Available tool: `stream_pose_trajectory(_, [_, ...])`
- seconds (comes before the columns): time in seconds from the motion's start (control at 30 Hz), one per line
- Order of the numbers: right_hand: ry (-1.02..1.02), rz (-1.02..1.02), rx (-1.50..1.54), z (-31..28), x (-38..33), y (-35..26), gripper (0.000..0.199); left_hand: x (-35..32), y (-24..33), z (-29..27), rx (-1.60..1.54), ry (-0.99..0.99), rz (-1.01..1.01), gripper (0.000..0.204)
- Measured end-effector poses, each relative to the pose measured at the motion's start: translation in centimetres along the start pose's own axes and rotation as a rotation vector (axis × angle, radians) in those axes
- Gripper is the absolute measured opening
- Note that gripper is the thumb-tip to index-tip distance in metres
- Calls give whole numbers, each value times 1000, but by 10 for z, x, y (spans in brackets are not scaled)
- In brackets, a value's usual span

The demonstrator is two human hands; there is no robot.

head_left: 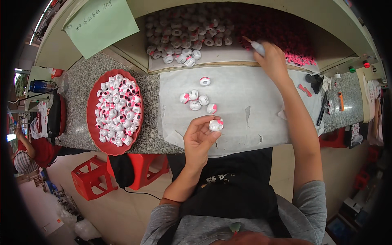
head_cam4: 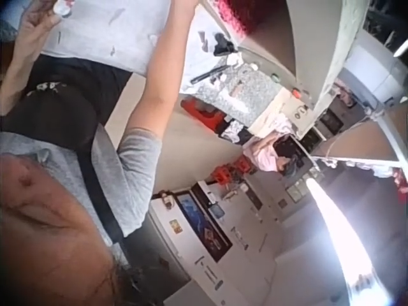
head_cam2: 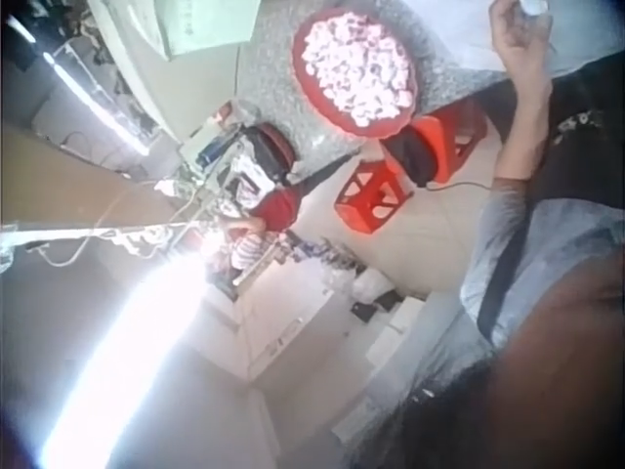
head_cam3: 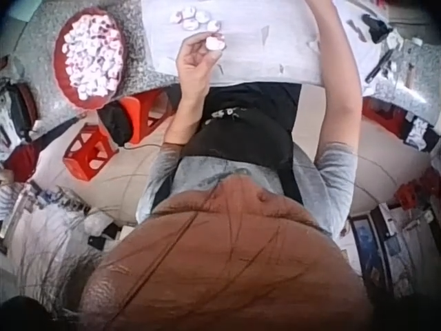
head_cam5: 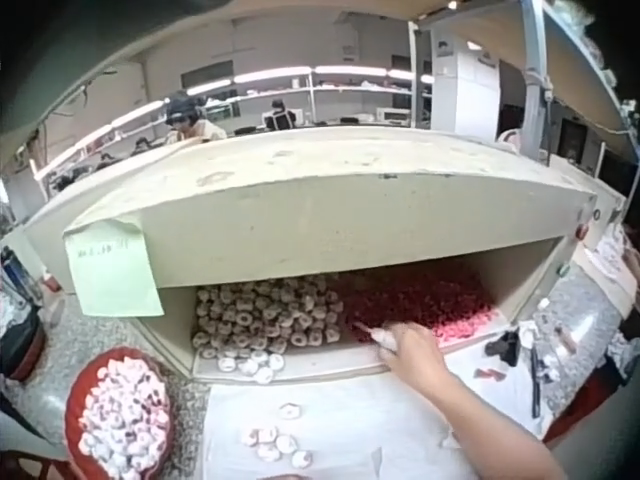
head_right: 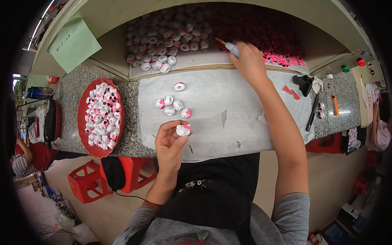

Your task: Apply glue to components and assemble small plastic toy figurines.

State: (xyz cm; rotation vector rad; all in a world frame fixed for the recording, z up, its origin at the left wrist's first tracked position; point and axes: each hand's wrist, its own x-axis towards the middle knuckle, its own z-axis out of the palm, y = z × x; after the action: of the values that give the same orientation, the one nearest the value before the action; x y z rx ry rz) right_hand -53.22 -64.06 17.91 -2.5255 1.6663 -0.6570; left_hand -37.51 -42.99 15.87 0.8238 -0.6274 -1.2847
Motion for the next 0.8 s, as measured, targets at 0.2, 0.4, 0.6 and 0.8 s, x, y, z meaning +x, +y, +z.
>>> stream_pose_trajectory(0.2, [-97, 155, 834, -40, -73, -39, 6, 2, -5, 1, -18, -16, -15, 34])
stream_pose_trajectory(0.4, [-177, 283, 1242, -49, -134, -49, 12, 0, -7, 13, 96, -78, 8, 34])
stream_pose_trajectory(0.6, [-223, 469, 1564, -47, -152, -67, 10, -5, -11, 21, 240, -104, 111, 32])
stream_pose_trajectory(0.8, [-280, 459, 1622, -46, -156, -71, 9, -7, -15, 19, 413, -134, 199, 29])
